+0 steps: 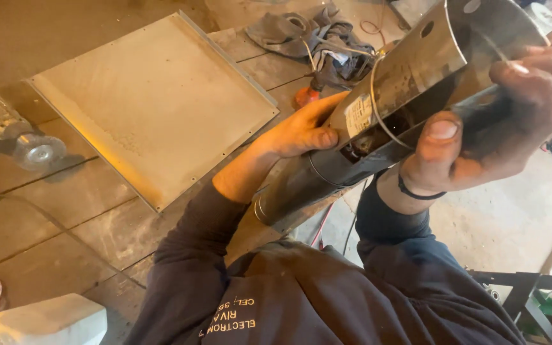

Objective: The recorder assembles a submersible pump by sliding a metal sleeve over the motor, securing it with wire using pliers, and then placing the assembly into a hydraulic press.

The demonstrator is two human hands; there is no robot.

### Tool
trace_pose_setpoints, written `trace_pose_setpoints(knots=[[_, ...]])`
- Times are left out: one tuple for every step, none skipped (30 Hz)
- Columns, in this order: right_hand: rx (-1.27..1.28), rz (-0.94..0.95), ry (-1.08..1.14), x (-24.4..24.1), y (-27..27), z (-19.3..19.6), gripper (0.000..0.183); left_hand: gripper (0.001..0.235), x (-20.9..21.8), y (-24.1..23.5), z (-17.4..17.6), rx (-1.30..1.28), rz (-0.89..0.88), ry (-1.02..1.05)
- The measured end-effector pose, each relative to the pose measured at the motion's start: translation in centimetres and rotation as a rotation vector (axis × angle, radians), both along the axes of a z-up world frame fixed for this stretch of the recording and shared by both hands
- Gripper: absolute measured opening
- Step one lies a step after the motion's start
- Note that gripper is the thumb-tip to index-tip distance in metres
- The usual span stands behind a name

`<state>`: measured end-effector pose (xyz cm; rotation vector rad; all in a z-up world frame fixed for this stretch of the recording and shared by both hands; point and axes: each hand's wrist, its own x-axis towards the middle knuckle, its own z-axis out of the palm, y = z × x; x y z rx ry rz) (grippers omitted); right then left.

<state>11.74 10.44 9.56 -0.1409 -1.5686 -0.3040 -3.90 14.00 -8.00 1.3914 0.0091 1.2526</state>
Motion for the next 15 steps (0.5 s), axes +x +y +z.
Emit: trace_pose_setpoints(knots=[[-0.008, -0.038, 0.013, -0.2, -0.1, 0.0, 0.060, 0.122, 0.0, 0.1, -0.2, -0.010, 0.000, 0.003], [-0.015, -0.075, 0.026, -0.3, -0.3, 0.1, 0.060, 0.122, 0.0, 0.1, -0.3, -0.020, -0.001, 0.006], [-0.009, -0.070, 0.026, -0.1, -0.1, 0.0, 0.060, 0.122, 0.1, 0.0, -0.2, -0.014, 0.005, 0.005], [0.003, -0.058, 0.036, 0.1, 0.0, 0.0, 0.061, 0.121, 0.2, -0.3, -0.2, 0.007, 0.040, 0.022], [0.010, -0.045, 0.044, 0.4, 0.1, -0.2, 0.061, 0.121, 0.4, -0.7, -0.3, 0.024, 0.077, 0.036], [0.012, -0.037, 0.040, 0.4, 0.2, -0.2, 0.061, 0.121, 0.5, -0.7, -0.6, 0.026, 0.084, 0.032], [0.013, -0.052, 0.025, 0.6, 0.2, -0.1, 0.062, 0.121, 0.7, -0.8, -1.0, 0.002, 0.165, 0.047], [0.015, -0.066, 0.009, 0.8, 0.3, -0.1, 0.062, 0.122, 1.0, -0.9, -1.5, -0.022, 0.247, 0.061], [0.015, -0.057, 0.002, 0.9, 1.0, 0.0, 0.062, 0.122, 0.9, -1.9, -0.6, -0.023, 0.256, 0.054], [0.051, -0.038, -0.008, 1.0, 1.7, 0.1, 0.058, 0.117, 0.8, -2.9, 0.2, 0.028, 0.352, 0.071], [0.088, -0.011, -0.016, 0.9, 2.6, 0.3, 0.055, 0.113, 0.6, -3.9, 1.0, 0.080, 0.456, 0.089], [0.090, 0.005, -0.023, 1.6, 4.5, -0.4, 0.055, 0.113, 0.9, -5.1, 2.1, 0.079, 0.473, 0.081], [0.095, 0.281, -0.056, 2.1, 6.2, -1.3, 0.049, 0.106, 1.1, -6.6, 3.0, 0.085, 0.669, 0.179], [0.098, 0.558, -0.090, 2.7, 8.0, -2.2, 0.046, 0.100, 1.3, -8.1, 4.0, 0.087, 0.864, 0.280], [0.099, 0.569, -0.093, 2.4, 8.8, -2.5, 0.046, 0.100, 2.2, -8.5, 3.9, 0.086, 0.875, 0.276]])
